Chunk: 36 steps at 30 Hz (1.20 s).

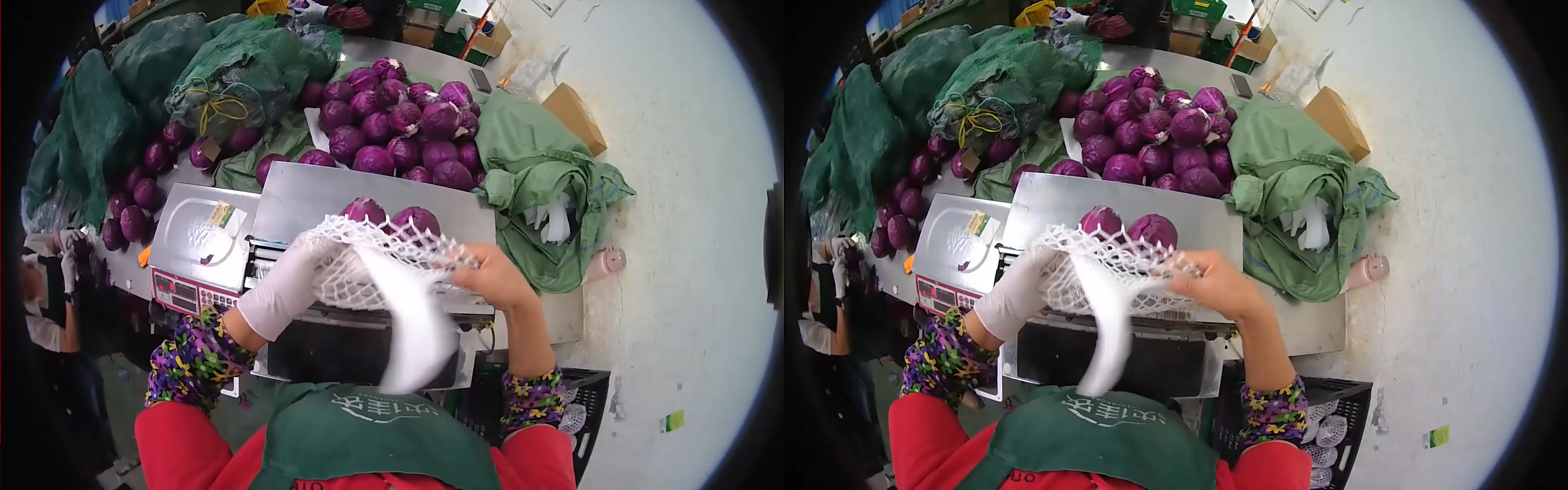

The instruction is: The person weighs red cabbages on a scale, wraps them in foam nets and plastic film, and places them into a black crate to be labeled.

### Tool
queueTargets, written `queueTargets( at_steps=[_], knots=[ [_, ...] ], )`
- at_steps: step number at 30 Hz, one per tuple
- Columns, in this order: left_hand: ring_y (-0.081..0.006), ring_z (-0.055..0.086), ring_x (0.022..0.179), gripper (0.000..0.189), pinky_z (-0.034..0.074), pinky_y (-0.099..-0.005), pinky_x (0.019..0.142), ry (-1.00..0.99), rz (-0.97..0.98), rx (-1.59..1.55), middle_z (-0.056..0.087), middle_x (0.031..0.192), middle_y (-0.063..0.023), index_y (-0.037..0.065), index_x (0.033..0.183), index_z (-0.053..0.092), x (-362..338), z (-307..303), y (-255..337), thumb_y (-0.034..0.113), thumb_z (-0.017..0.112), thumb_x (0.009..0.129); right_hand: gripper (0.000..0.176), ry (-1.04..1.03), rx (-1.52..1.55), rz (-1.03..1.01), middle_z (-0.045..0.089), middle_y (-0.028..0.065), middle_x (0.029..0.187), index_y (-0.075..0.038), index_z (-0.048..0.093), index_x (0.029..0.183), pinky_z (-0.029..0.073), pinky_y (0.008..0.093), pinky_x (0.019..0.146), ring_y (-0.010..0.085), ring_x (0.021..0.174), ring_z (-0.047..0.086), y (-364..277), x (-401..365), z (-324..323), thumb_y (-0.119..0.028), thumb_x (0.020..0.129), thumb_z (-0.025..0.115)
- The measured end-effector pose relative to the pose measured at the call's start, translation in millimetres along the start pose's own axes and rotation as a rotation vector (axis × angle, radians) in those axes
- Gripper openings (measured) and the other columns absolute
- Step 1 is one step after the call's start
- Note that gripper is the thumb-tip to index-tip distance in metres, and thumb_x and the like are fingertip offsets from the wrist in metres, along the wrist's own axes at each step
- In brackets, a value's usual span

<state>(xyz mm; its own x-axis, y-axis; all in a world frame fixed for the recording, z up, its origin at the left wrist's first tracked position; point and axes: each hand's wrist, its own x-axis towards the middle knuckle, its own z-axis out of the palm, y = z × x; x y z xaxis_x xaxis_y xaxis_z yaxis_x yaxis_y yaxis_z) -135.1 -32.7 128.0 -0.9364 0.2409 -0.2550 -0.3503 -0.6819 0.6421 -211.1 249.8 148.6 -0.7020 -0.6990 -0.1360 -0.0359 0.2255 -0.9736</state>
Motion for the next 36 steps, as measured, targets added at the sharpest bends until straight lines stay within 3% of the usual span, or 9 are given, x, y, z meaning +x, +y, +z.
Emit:
queueTargets(
  at_steps=[6, 10, 12, 20, 22, 26, 32, 35, 36],
  knots=[
    [-0.0100, 0.062, 0.084, 0.039, 0.051, -0.0241, 0.072, -0.131, -0.335, 0.413, 0.066, 0.105, -0.0046, 0.001, 0.124, 0.056, -20.1, 10.5, -11.3, 0.028, 0.054, 0.096, 0.027, 0.303, 1.018, 0.162, 0.066, 0.0078, 0.101, -0.005, 0.059, 0.106, 0.052, 0.0363, 0.084, 0.0181, 0.090, 0.064, 7.7, 6.6, 12.0, -0.029, 0.100, 0.047],
    [-0.0087, 0.060, 0.069, 0.023, 0.050, -0.0222, 0.062, 0.364, 0.291, 0.671, 0.066, 0.082, -0.0049, -0.002, 0.106, 0.064, 2.7, -11.1, -5.7, 0.008, 0.051, 0.090, 0.025, 0.322, 0.736, 0.083, 0.063, 0.0046, 0.092, -0.004, 0.058, 0.103, 0.049, 0.0320, 0.073, 0.0146, 0.081, 0.060, 25.2, -2.3, -5.4, -0.028, 0.094, 0.058],
    [-0.0096, 0.063, 0.071, 0.027, 0.049, -0.0223, 0.060, 0.405, 0.456, 0.679, 0.066, 0.081, -0.0060, -0.003, 0.108, 0.063, 28.5, -36.6, -6.3, 0.007, 0.051, 0.087, 0.024, 0.205, -0.271, 0.210, 0.063, 0.0041, 0.084, -0.003, 0.058, 0.100, 0.046, 0.0284, 0.069, 0.0140, 0.074, 0.058, 5.3, 2.6, 3.7, -0.023, 0.087, 0.064],
    [-0.0107, 0.056, 0.072, 0.047, 0.047, -0.0258, 0.063, 0.458, 0.200, 0.888, 0.065, 0.095, -0.0060, -0.004, 0.125, 0.051, 80.5, -52.8, -12.0, 0.031, 0.056, 0.094, 0.040, 0.409, -0.681, 0.272, 0.065, 0.0183, 0.110, -0.001, 0.057, 0.120, 0.047, 0.0371, 0.086, 0.0242, 0.099, 0.063, 86.6, 78.1, -30.1, -0.028, 0.096, 0.041],
    [-0.0134, 0.058, 0.083, 0.051, 0.048, -0.0297, 0.070, 0.420, 0.099, 0.663, 0.064, 0.105, -0.0081, -0.003, 0.126, 0.051, 89.1, -58.5, -19.1, 0.038, 0.051, 0.096, 0.042, 0.285, 0.328, 0.459, 0.065, 0.0110, 0.110, -0.001, 0.054, 0.123, 0.052, 0.0311, 0.082, 0.0180, 0.096, 0.064, 92.7, 86.0, -13.7, -0.030, 0.101, 0.034],
    [-0.0215, 0.060, 0.107, 0.047, 0.049, -0.0344, 0.090, 0.501, -0.190, 0.196, 0.061, 0.120, -0.0123, 0.001, 0.128, 0.052, 89.0, -63.7, -25.1, 0.037, 0.041, 0.100, 0.043, 0.199, 0.619, 0.388, 0.064, 0.0091, 0.114, 0.001, 0.049, 0.127, 0.052, 0.0297, 0.087, 0.0168, 0.100, 0.063, 70.5, 75.9, 1.0, -0.030, 0.101, 0.034],
    [-0.0287, 0.059, 0.110, 0.046, 0.045, -0.0431, 0.101, -0.150, -0.273, -0.492, 0.059, 0.123, -0.0173, -0.003, 0.125, 0.051, 10.0, -61.0, -36.5, 0.033, 0.045, 0.097, 0.047, 0.184, 0.801, 0.616, 0.062, 0.0111, 0.119, -0.003, 0.053, 0.123, 0.051, 0.0355, 0.090, 0.0194, 0.102, 0.063, 6.3, 4.0, 44.5, -0.040, 0.099, 0.038],
    [-0.0290, 0.061, 0.107, 0.045, 0.047, -0.0414, 0.098, 0.212, -0.288, -0.227, 0.062, 0.119, -0.0161, -0.002, 0.122, 0.054, -45.6, -27.8, -57.4, 0.029, 0.058, 0.091, 0.040, -0.061, 1.017, 0.745, 0.067, 0.0093, 0.106, -0.004, 0.063, 0.111, 0.052, 0.0328, 0.086, 0.0179, 0.094, 0.065, 23.0, -28.8, 79.8, -0.039, 0.095, 0.049],
    [-0.0213, 0.061, 0.106, 0.032, 0.049, -0.0374, 0.095, -0.044, -0.316, -0.276, 0.062, 0.119, -0.0111, 0.002, 0.120, 0.055, -51.7, -50.5, -78.0, 0.021, 0.056, 0.094, 0.036, -0.227, 1.153, 0.717, 0.069, 0.0074, 0.100, -0.004, 0.064, 0.108, 0.053, 0.0296, 0.082, 0.0150, 0.089, 0.066, 35.6, -34.7, 88.4, -0.035, 0.094, 0.052]
  ],
)
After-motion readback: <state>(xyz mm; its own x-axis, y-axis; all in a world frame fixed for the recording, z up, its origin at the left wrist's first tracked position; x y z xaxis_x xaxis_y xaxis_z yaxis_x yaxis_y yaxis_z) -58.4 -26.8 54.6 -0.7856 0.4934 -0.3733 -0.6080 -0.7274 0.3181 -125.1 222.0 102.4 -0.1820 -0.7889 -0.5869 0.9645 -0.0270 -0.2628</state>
